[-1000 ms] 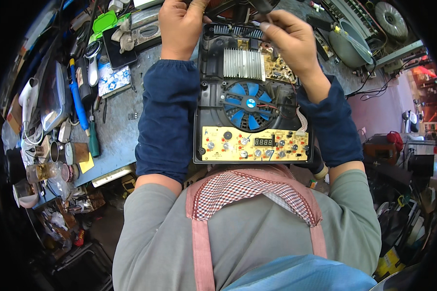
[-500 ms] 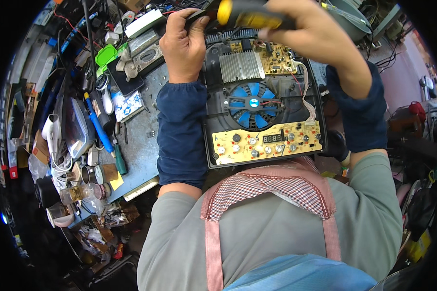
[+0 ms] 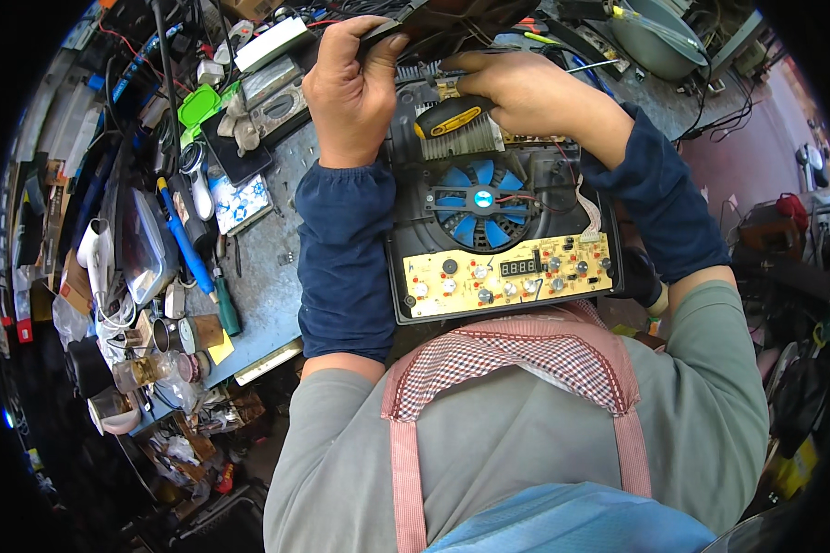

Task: The person works on an open electronic device, using a screwdriver to adjust components and a soldering iron to work on the circuit board. They manipulate wires and small parts while the device remains on the workbench.

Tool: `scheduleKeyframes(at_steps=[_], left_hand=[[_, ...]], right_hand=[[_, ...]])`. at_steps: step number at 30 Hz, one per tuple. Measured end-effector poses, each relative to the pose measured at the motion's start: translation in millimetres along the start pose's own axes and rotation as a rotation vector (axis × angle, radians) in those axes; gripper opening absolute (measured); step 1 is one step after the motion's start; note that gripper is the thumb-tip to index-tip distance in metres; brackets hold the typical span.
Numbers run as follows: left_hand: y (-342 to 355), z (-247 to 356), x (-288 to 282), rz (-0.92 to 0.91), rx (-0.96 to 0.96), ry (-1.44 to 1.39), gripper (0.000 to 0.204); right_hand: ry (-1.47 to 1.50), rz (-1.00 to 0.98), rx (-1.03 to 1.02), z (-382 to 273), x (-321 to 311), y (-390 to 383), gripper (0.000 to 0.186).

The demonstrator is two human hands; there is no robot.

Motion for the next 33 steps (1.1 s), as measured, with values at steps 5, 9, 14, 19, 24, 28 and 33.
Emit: scheduleKeyframes(at_steps=[5, 9, 14, 19, 24, 28, 33], left_hand=[[-1, -2, -1, -0.028, 0.047, 0.017, 0.018], [-1, -4, -1, -0.031, 0.032, 0.014, 0.018], [0, -2, 0, -0.007, 0.007, 0.025, 0.017], [0, -4, 0, -0.007, 0.027, 0.045, 0.017], [0, 0, 2, -0.012, 0.037, 0.04, 0.017], [-3, 1, 5, -0.072, 0.087, 0.077, 0.018], [-10, -9, 14, -0.101, -0.039, 0.045, 0.019]], right_hand=[[-0.006, -0.016, 0.002, -4, 2, 2, 0.04], [0.013, -0.035, -0.004, -7, 1, 4, 0.041], [0.003, -0.041, -0.018, -6, 6, 6, 0.042], [0.006, 0.009, -0.044, -5, 5, 5, 0.041], [-0.018, 0.029, -0.025, -11, -9, -1, 0.035], [0.231, 0.115, -0.058, -27, -67, -23, 0.031], [0.883, 0.224, -0.183, -5, -182, -38, 0.016]])
Point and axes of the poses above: each hand's wrist, its own y-axis towards the middle knuckle, its own x-axis out of the palm, z = x × y, the point moved 4 cm from there along y, towards the middle knuckle, and after that the axes turned 7 degrees about -y, right-handed, at the moved point
